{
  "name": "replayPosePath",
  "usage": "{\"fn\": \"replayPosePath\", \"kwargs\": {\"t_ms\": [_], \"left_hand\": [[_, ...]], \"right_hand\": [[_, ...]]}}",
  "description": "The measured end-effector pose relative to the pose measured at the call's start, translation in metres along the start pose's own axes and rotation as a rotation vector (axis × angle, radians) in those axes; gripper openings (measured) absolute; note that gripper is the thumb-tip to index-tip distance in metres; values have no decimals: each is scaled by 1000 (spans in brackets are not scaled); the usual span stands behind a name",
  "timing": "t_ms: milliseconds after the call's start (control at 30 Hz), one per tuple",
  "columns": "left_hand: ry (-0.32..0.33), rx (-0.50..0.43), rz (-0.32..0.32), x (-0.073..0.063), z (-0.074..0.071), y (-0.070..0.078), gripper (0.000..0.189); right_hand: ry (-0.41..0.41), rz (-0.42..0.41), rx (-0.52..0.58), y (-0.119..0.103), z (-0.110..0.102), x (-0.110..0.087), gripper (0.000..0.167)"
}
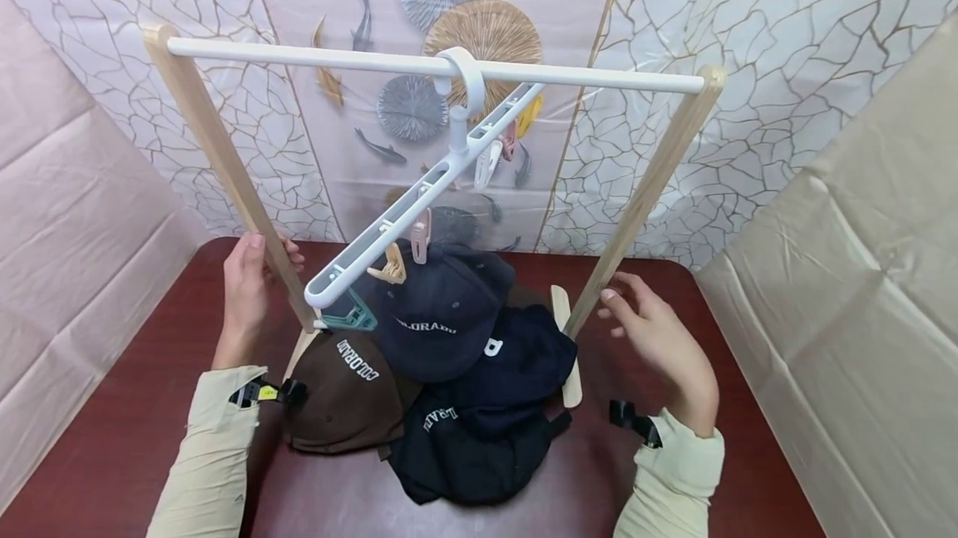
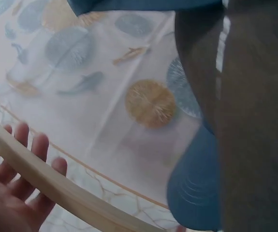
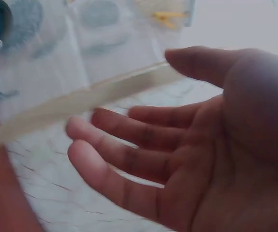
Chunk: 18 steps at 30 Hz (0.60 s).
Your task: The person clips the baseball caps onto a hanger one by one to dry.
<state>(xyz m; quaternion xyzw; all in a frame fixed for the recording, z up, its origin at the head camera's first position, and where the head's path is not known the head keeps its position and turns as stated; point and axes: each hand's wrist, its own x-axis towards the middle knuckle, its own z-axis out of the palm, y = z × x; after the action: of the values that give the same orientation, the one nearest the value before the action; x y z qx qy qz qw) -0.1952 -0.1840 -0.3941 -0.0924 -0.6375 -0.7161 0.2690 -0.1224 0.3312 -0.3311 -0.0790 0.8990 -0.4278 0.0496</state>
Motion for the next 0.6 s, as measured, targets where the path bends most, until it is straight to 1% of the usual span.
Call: {"fn": "replayPosePath", "kwargs": {"t_ms": [67, 133, 200, 267, 367, 433, 500, 600], "left_hand": [[34, 20, 2, 1, 2, 6, 34], [61, 36, 17, 1, 5, 12, 31], [84, 88, 36, 1, 8, 19, 30], [113, 153, 51, 0, 10, 26, 29], [154, 205, 55, -3, 12, 36, 26], [174, 207, 71, -5, 14, 42, 29], [192, 203, 109, -6, 16, 46, 34], [237, 240, 195, -9, 22, 53, 37]], "right_hand": [[12, -28, -75, -8, -3, -9, 39], [9, -41, -148, -17, -5, -18, 30], [4, -68, -204, -24, -6, -25, 25], [20, -112, -236, -30, -4, -27, 20], [80, -190, -230, -37, 2, -26, 15], [142, -251, -211, -42, 8, -23, 13], [199, -307, -183, -46, 16, -19, 14], [262, -375, -141, -54, 28, -13, 15]]}}
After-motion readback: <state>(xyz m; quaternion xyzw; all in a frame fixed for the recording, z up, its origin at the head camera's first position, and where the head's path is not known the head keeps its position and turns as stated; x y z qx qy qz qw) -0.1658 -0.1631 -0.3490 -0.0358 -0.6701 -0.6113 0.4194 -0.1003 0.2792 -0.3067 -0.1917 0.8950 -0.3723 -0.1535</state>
